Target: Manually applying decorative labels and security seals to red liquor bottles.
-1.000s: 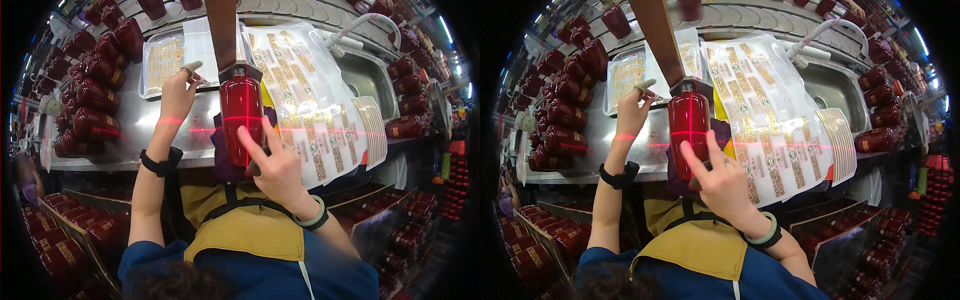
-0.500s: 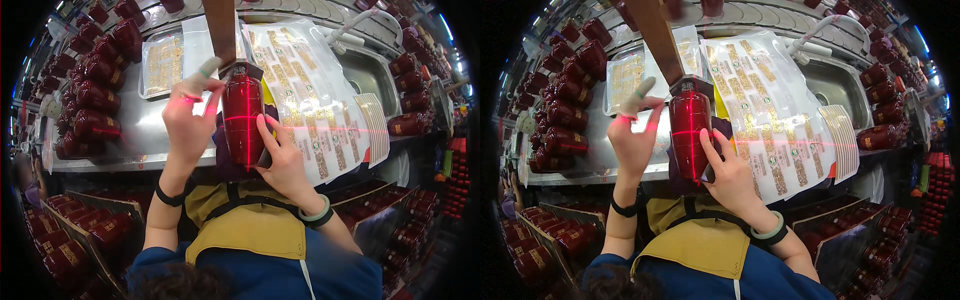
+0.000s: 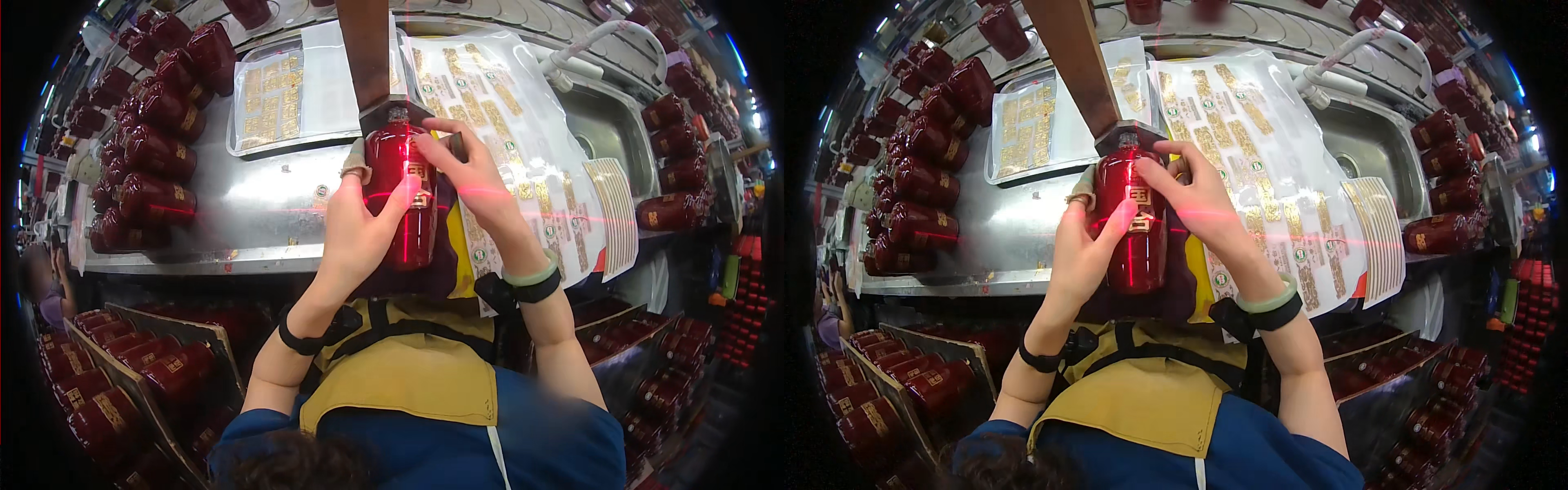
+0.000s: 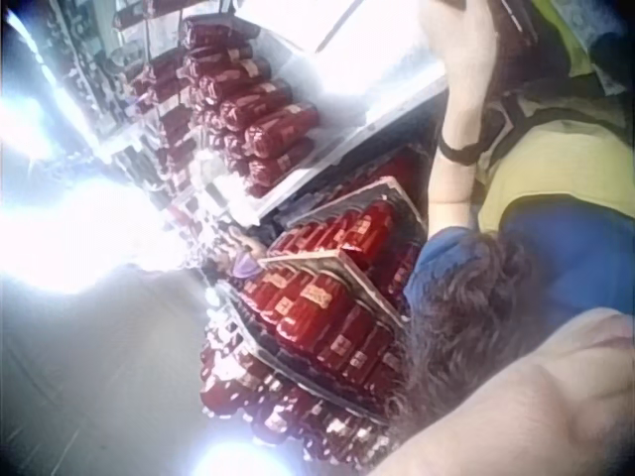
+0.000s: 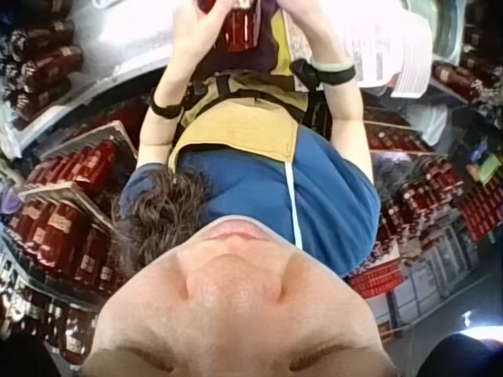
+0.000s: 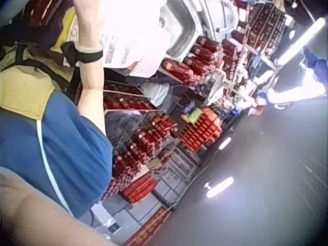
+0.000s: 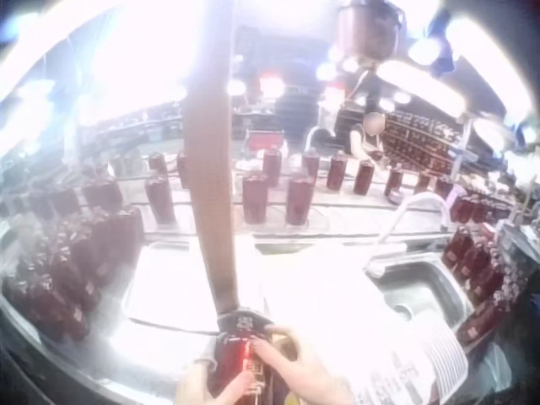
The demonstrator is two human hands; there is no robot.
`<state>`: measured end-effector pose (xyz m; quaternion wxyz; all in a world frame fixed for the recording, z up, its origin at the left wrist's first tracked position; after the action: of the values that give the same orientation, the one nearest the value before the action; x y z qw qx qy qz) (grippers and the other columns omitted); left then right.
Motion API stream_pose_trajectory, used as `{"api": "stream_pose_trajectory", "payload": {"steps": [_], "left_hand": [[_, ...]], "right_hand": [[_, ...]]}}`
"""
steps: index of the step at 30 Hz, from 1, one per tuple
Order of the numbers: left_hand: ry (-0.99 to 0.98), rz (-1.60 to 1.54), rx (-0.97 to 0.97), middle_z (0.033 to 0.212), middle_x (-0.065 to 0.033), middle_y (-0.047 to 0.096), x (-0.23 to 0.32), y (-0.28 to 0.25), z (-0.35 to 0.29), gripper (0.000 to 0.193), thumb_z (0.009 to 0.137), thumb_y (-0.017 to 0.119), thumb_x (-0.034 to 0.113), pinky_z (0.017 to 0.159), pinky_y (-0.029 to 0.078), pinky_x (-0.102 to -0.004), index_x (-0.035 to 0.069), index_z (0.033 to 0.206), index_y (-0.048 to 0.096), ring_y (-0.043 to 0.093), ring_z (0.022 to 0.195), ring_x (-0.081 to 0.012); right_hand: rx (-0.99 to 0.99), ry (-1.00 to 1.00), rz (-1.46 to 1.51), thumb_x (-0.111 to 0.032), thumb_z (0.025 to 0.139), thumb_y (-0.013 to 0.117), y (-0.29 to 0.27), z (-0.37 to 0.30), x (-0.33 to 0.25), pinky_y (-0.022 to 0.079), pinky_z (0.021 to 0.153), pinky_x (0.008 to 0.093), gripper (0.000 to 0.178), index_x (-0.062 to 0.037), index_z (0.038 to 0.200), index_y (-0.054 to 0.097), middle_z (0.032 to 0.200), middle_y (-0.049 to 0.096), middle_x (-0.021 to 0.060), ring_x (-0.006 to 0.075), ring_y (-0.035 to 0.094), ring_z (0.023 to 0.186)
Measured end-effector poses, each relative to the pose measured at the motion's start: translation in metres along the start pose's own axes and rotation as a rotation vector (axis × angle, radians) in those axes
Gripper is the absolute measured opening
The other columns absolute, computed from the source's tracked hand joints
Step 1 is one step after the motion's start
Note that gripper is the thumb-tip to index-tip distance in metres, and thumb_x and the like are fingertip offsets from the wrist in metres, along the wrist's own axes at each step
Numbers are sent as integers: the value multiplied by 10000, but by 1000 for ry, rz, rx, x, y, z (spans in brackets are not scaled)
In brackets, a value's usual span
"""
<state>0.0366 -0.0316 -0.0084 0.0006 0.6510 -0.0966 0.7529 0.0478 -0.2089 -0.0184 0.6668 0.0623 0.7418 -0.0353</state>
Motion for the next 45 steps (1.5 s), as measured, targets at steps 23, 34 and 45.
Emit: {"api": "stream_pose_trajectory", "payload": {"steps": [23, 34, 45], "left_hand": [[-283, -417, -314, 1455, -152, 494, -14, -10, 2, 742, 945, 703, 26, 1093, 470, -378, -64, 1550, 283, 541, 1302, -212], [-259, -424, -297, 1472, -154, 486, -11, -11, 3, 758, 945, 712, 34, 1100, 468, -371, -67, 1556, 274, 526, 1320, -213], [-245, -488, -201, 1511, -158, 463, -13, -10, 2, 691, 995, 652, 65, 1145, 412, -387, -61, 1564, 280, 507, 1348, -214]], "right_hand": [[43, -6, -21, -247, 884, 836, 12, -3, -8, 381, 660, 197, 437, 6, 1161, 613, 858, 517, -61, 24, 437, 768], [58, 12, -66, -256, 885, 836, 13, -2, -8, 380, 667, 202, 431, 2, 1150, 614, 871, 531, -48, 29, 438, 774], [67, 88, 175, -187, 960, 755, 9, -12, -9, 362, 669, 177, 405, 2, 1277, 588, 807, 464, -85, 10, 432, 737]]}}
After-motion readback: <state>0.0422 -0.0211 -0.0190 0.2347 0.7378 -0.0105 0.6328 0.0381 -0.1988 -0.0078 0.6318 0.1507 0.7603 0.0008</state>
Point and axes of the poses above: each hand's wrist, its own z-axis towards the middle knuckle, its own y-axis out of the palm, x = y × z, the point moved 2 cm from there along z, towards the middle knuckle
